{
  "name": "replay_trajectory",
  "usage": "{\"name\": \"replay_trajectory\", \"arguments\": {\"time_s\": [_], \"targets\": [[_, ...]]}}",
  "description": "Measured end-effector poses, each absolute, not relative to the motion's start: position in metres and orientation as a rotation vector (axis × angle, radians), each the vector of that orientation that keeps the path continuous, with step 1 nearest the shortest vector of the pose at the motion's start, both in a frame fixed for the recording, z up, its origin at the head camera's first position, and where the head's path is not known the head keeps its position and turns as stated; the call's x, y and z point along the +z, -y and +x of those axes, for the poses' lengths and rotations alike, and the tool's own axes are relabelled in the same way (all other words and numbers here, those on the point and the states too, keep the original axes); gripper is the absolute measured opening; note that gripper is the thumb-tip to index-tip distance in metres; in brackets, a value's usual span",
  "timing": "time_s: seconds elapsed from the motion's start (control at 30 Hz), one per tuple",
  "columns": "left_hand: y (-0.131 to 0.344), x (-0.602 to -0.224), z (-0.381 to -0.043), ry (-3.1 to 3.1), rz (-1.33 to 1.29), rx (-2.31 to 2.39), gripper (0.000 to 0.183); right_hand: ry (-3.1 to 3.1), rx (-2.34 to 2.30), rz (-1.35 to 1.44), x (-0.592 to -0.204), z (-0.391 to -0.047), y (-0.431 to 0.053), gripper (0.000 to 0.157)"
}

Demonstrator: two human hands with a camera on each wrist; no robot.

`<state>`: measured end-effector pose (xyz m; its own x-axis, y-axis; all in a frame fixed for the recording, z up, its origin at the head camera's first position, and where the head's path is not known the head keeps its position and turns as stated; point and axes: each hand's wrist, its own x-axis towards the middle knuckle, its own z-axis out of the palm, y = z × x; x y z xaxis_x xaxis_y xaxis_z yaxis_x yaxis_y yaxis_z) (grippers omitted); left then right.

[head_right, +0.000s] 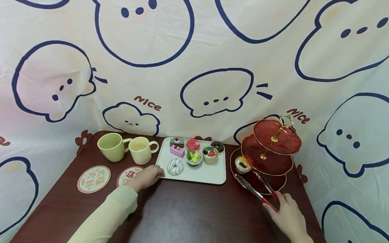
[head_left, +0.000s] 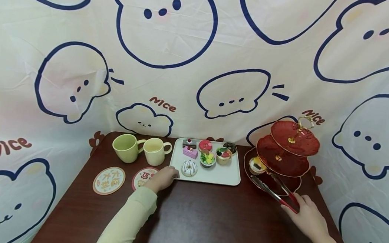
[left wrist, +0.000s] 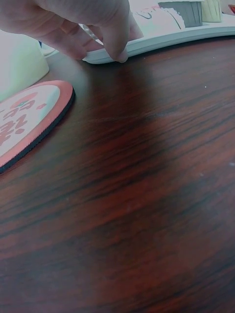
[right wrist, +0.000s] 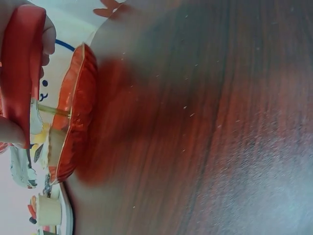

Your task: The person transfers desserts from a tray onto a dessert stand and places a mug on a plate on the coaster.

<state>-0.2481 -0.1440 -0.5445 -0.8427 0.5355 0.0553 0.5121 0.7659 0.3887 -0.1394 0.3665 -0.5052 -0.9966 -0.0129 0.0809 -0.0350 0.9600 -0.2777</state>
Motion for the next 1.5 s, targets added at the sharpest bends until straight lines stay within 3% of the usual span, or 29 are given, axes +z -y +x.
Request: {"name": "replay_trajectory", "arguments": {"time_s": [0.53,1.5], "targets": [[0.142,-0.543,-0.249,-2.887,0.843,0.623,0.02,2.973,0.423,0.164,-0.497,-0.148,-0.335,0.07],[0.144,-0.544,-0.247,-2.906,0.824,0.612,0.02,3.023,0.518,0.341,-0.538,-0.194,-0.256,0.066]]}}
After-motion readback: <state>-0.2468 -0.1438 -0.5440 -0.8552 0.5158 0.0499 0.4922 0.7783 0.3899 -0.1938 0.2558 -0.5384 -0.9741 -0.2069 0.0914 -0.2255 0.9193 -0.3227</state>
